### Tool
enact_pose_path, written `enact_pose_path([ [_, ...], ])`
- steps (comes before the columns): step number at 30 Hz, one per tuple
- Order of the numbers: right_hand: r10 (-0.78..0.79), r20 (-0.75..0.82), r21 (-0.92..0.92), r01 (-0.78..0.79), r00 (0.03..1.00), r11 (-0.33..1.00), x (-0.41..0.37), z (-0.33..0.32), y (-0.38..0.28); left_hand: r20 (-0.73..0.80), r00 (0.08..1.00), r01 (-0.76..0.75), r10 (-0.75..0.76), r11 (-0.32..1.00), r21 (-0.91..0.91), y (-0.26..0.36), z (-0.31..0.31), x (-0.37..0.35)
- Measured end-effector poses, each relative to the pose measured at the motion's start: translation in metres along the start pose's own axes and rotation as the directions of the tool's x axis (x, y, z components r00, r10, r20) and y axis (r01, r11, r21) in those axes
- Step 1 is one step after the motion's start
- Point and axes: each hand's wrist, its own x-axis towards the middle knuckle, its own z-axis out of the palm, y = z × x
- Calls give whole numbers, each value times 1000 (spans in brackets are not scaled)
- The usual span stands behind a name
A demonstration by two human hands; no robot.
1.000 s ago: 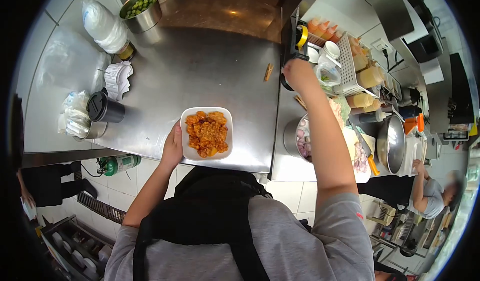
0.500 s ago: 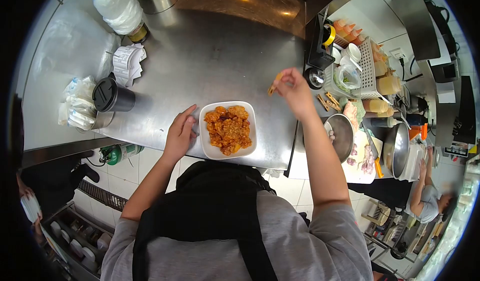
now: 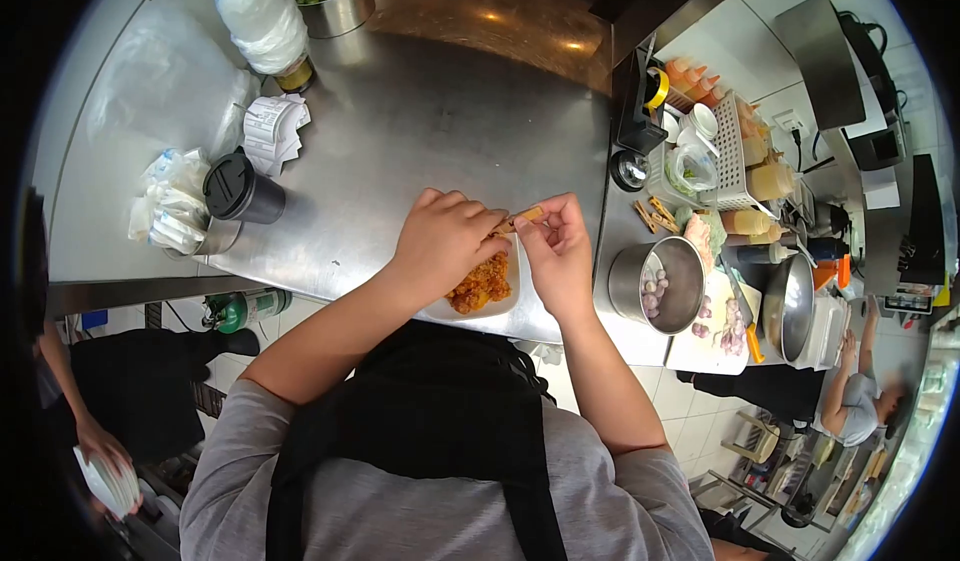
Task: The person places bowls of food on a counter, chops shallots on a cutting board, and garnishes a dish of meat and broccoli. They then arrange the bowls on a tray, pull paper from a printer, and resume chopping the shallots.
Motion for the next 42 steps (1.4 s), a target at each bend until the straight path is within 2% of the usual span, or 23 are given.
enact_pose_path([
  [3,51,-33,114,-47,998,992,-4,2,-5,39,999,-12,9,995,95,4,5,1],
  [5,84,-35,186,-76,996,980,-7,2,-7,-46,996,-76,83,987,138,5,4,-2],
  [8,6,-31,36,-5,999,999,-1,0,-7,-20,999,-31,33,996,82,2,-1,0],
  [9,-51,-59,-75,46,997,996,5,-5,-2,-22,999,-33,35,996,83,0,-2,1],
  [10,-110,-79,-185,94,991,978,12,-11,4,-112,993,57,-48,995,79,-4,-4,2],
  [11,-236,-122,-398,170,964,901,23,-19,14,-199,971,148,-132,987,66,-8,-6,1],
  [12,-240,-118,-396,176,964,901,25,-24,22,-203,970,148,-132,986,70,-20,-5,-4],
  [14,-187,-76,-642,95,979,760,30,-28,31,69,917,395,-394,919,-6,-55,7,-24],
  [15,-196,-62,-679,102,979,727,30,-25,39,66,917,396,-395,918,-3,-66,12,-34],
  [17,-234,-20,-709,151,972,689,34,-20,55,364,837,468,-409,879,-86,-79,20,-50],
  [18,-269,20,-738,196,963,646,37,-19,61,365,836,467,-409,880,-84,-81,25,-54],
  [19,-132,32,-764,110,991,636,39,-19,57,397,808,526,-436,838,-149,-82,26,-56],
  [21,-164,28,-764,127,986,632,33,-20,45,429,782,572,-452,794,-206,-81,29,-59],
  [23,-206,3,-767,135,979,627,24,-27,26,312,824,554,-472,786,-274,-77,32,-57],
  [26,-154,-49,-721,72,987,689,6,-59,9,255,821,568,-511,772,-285,-91,38,-49],
  [27,-136,-44,-669,72,990,740,-5,-69,9,257,788,616,-560,707,-347,-107,50,-46],
  [28,-122,-42,-614,71,992,786,-18,-78,10,266,809,588,-524,731,-347,-121,54,-37],
  [30,-127,-40,-653,71,991,754,-48,-90,17,253,722,677,-645,580,-453,-144,59,-11],
  [32,-34,-73,-626,-19,997,779,-85,-94,31,196,697,657,-689,505,-560,-163,61,20],
  [34,18,-119,-579,-84,993,811,-119,-90,39,227,628,662,-744,358,-658,-178,58,56],
  [38,108,-232,-539,-220,967,813,-175,-91,57,294,563,578,-772,113,-808,-253,86,107],
  [40,145,-281,-513,-276,949,813,-195,-95,62,300,502,591,-811,68,-803,-278,96,128],
  [42,181,-360,-386,-323,915,864,-213,-100,69,317,513,582,-798,52,-812,-273,91,135],
])
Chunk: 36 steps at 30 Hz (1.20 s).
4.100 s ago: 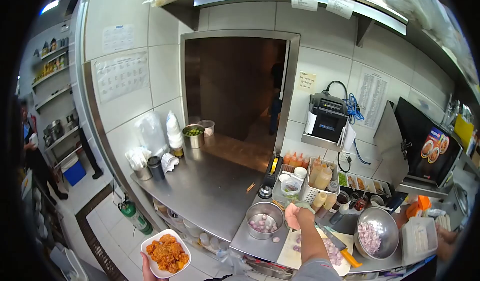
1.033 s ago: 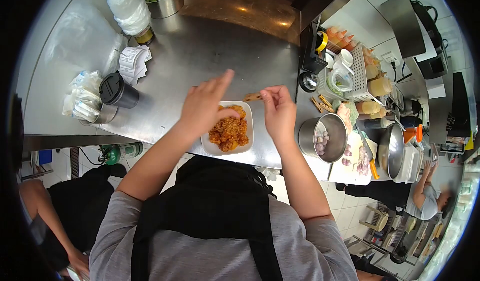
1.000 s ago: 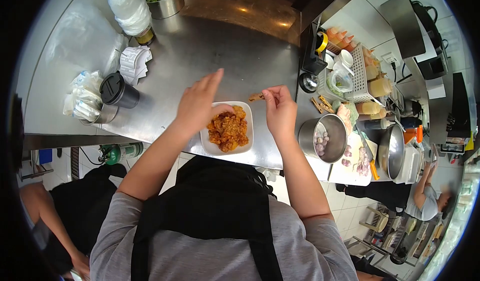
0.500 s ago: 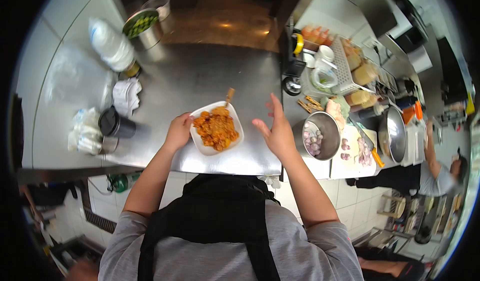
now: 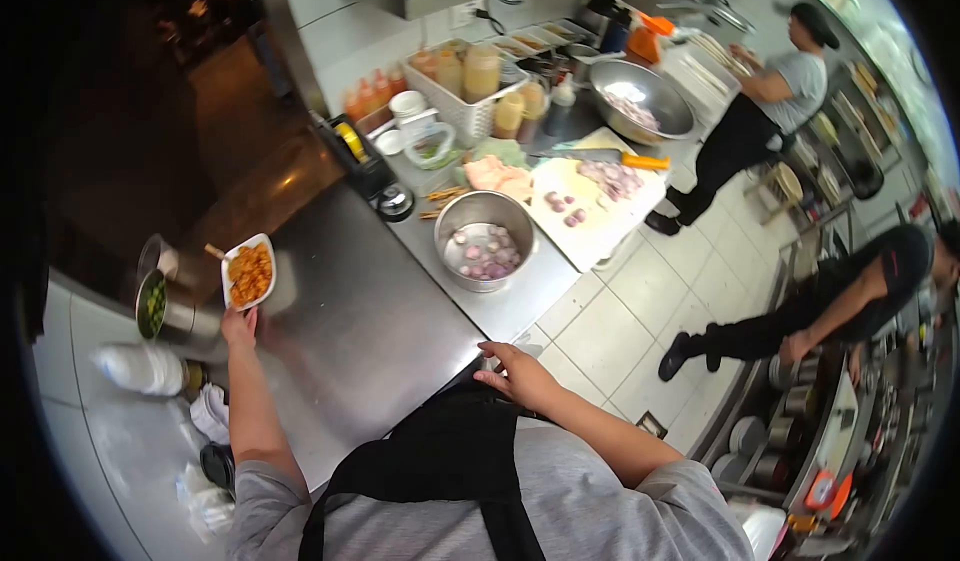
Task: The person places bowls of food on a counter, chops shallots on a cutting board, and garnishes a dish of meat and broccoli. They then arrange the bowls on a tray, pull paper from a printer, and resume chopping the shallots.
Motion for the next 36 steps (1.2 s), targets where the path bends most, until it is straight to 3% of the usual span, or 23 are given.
enact_pose_path([
  [1,-22,-52,5,22,998,1000,-4,-1,13,22,1000,3,-3,1000,17,7,11,-11],
  [3,13,-75,44,-9,997,999,-11,-15,14,-230,969,-99,93,995,-15,11,40,-57],
  [4,30,-81,71,-24,996,997,-12,-23,15,-219,971,-100,95,995,-9,1,56,-79],
  [5,43,-127,73,-33,991,997,-12,-29,18,-311,882,-283,355,925,254,-10,73,-103],
  [6,44,-134,80,-34,990,996,-10,-38,23,-325,729,-403,603,761,509,-21,88,-128],
  [8,88,-211,49,-79,974,996,-3,-58,35,80,576,-763,813,501,408,-75,112,-171],
  [10,84,-348,40,-75,934,996,15,-86,52,405,628,-746,664,663,70,-85,153,-288],
  [12,102,-492,99,-61,865,993,42,-123,74,715,327,-913,617,401,72,-101,170,-344],
  [14,-64,-622,-37,52,780,998,70,-174,92,893,79,-932,443,352,-92,-95,199,-391],
  [15,-118,-662,-86,81,740,993,87,-200,110,890,89,-934,447,347,-81,-100,214,-405],
  [17,-201,-678,-256,29,707,966,116,-259,128,973,31,-860,230,503,-91,-109,250,-428],
  [19,-331,-623,-463,8,709,887,153,-322,160,972,33,-862,235,498,-91,-121,293,-445],
  [22,-328,-436,-721,-108,838,684,202,-398,200,964,54,-879,262,471,-78,-147,360,-459],
  [24,-137,-296,-816,-175,945,551,220,-430,214,957,86,-895,278,443,-48,-170,399,-457],
  [26,-99,-228,-815,-134,968,564,231,-447,222,916,147,-943,374,333,16,-190,431,-454],
  [28,-60,-163,-816,-100,985,569,233,-459,222,906,196,-944,374,321,72,-205,451,-450],
  [30,-60,-47,-732,7,997,681,231,-469,208,891,247,-942,380,311,129,-212,463,-449],
  [32,-9,-28,-750,-15,1000,662,221,-470,177,857,235,-971,458,143,190,-212,472,-446],
  [36,100,-13,-765,-74,995,640,182,-451,127,843,334,-941,422,90,327,-200,489,-443],
])
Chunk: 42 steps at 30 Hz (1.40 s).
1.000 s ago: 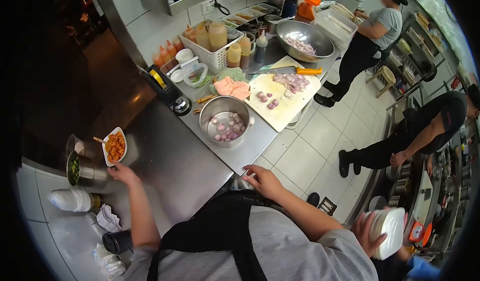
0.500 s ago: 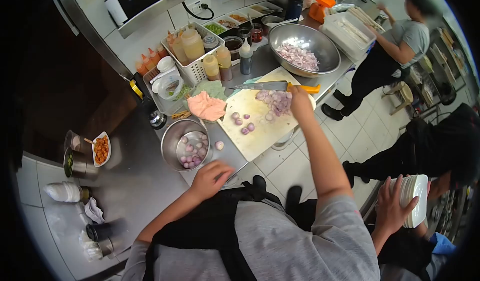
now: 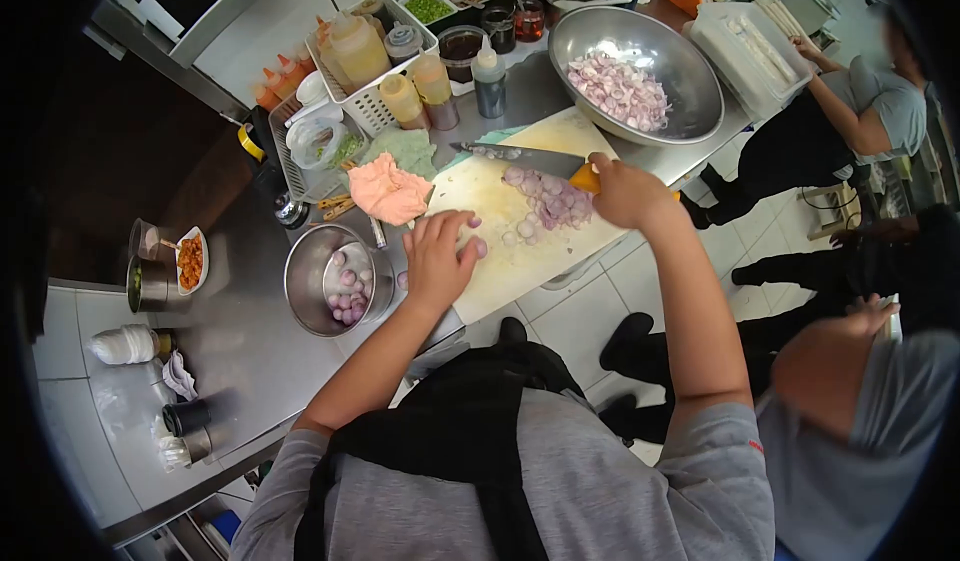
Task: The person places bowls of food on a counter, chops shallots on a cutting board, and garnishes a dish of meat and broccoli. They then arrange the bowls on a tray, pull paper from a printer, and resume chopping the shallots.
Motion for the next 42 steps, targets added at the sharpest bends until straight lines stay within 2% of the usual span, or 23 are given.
enact_pose_path([
  [1,46,50,32,-48,998,998,-13,2,-13,-42,999,-2,4,999,43,-3,5,6],
  [2,56,6,6,-56,998,998,-24,15,-21,-36,999,-2,4,999,45,-6,8,11],
  [4,53,45,102,-57,998,993,-41,35,-25,42,997,-66,60,984,168,-12,11,20],
  [5,22,40,206,-30,999,978,-52,47,-26,104,993,-70,49,974,217,-11,10,24],
  [6,-6,33,307,-4,999,952,-65,58,-28,108,993,-69,47,974,213,-13,10,27],
  [8,23,83,499,-61,996,864,-92,68,-43,141,979,-171,147,969,178,-15,12,31],
  [9,23,89,574,-71,996,816,-100,77,-46,148,979,-167,142,970,175,-15,15,33],
  [10,11,48,617,-38,999,786,-107,85,-50,138,976,-186,168,974,129,-14,16,34],
  [12,51,152,707,-144,987,692,-112,98,-58,140,972,-199,187,977,77,-9,18,31],
  [21,36,212,741,-184,977,645,-110,111,-65,166,980,-133,114,985,107,5,10,30],
  [23,29,216,746,-184,976,640,-110,114,-64,169,974,-160,152,986,35,17,10,27],
  [25,21,220,751,-183,975,635,-111,114,-65,168,979,-121,116,993,18,29,18,13],
  [26,36,279,764,-244,960,597,-111,109,-68,165,983,-85,83,996,1,32,22,7],
  [27,49,336,773,-305,941,556,-111,105,-69,186,975,-131,119,990,55,28,29,1],
  [31,93,344,769,-337,934,543,-113,102,-59,129,986,-125,110,986,113,14,42,-3],
  [34,152,139,699,-205,979,685,-113,108,-44,145,976,-179,161,977,118,4,44,2],
  [36,165,151,685,-224,975,693,-111,105,-47,90,975,-203,204,979,-12,-2,46,4],
  [38,70,-7,607,-52,998,793,-109,107,-52,98,975,-195,200,979,-61,-6,48,3],
  [42,23,-18,477,-12,1000,879,-105,113,-65,94,980,-159,177,971,-177,-2,50,-1],
])
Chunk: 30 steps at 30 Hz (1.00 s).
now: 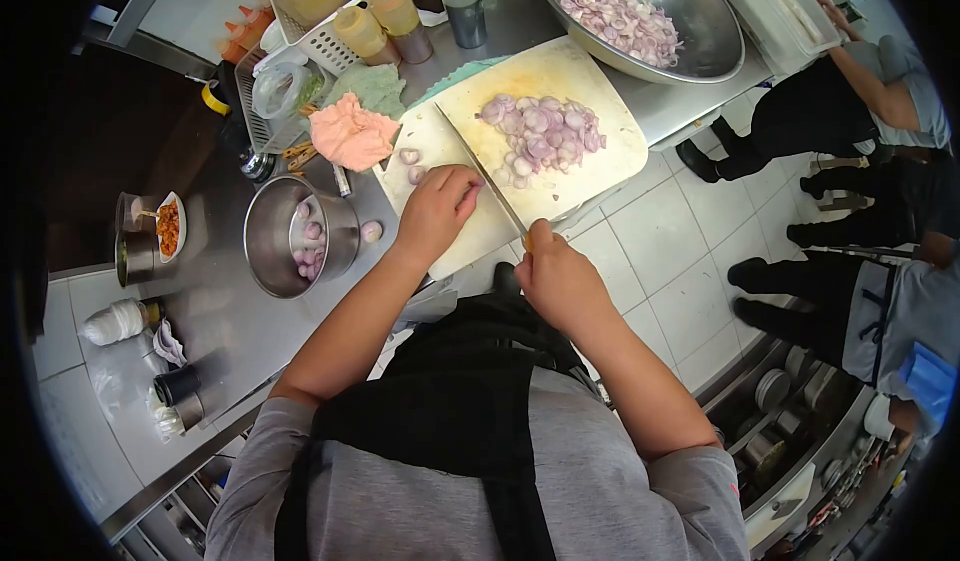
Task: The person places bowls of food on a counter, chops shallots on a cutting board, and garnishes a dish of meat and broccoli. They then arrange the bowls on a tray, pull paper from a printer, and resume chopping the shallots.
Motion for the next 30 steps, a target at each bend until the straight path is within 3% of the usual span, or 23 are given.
enact_pose_path([
  [6,-19,48,-194,28,999,981,-15,-20,-16,-23,998,-51,51,998,-24,-6,-2,-1],
  [9,60,160,-308,-7,985,951,-24,-41,-29,18,999,-37,38,998,-49,-9,0,-2],
  [13,119,198,-333,-47,973,942,-27,-32,-30,41,997,-56,59,996,-66,-14,-3,2],
  [15,71,137,-347,-19,988,938,-21,-3,-13,47,995,-81,84,994,-74,-16,-3,2],
  [22,136,205,-279,-75,969,957,-18,-16,-25,57,994,-87,93,991,-97,-20,-4,4],
  [23,111,146,-316,-60,983,947,-12,2,-18,59,994,-86,92,992,-96,-20,-4,4],
  [27,131,212,-285,-67,968,956,-14,-31,-32,88,992,-87,95,991,-98,-21,-6,4],
  [30,135,153,-310,-82,979,947,-8,8,-19,68,993,-93,100,990,-108,-23,-5,4],
])
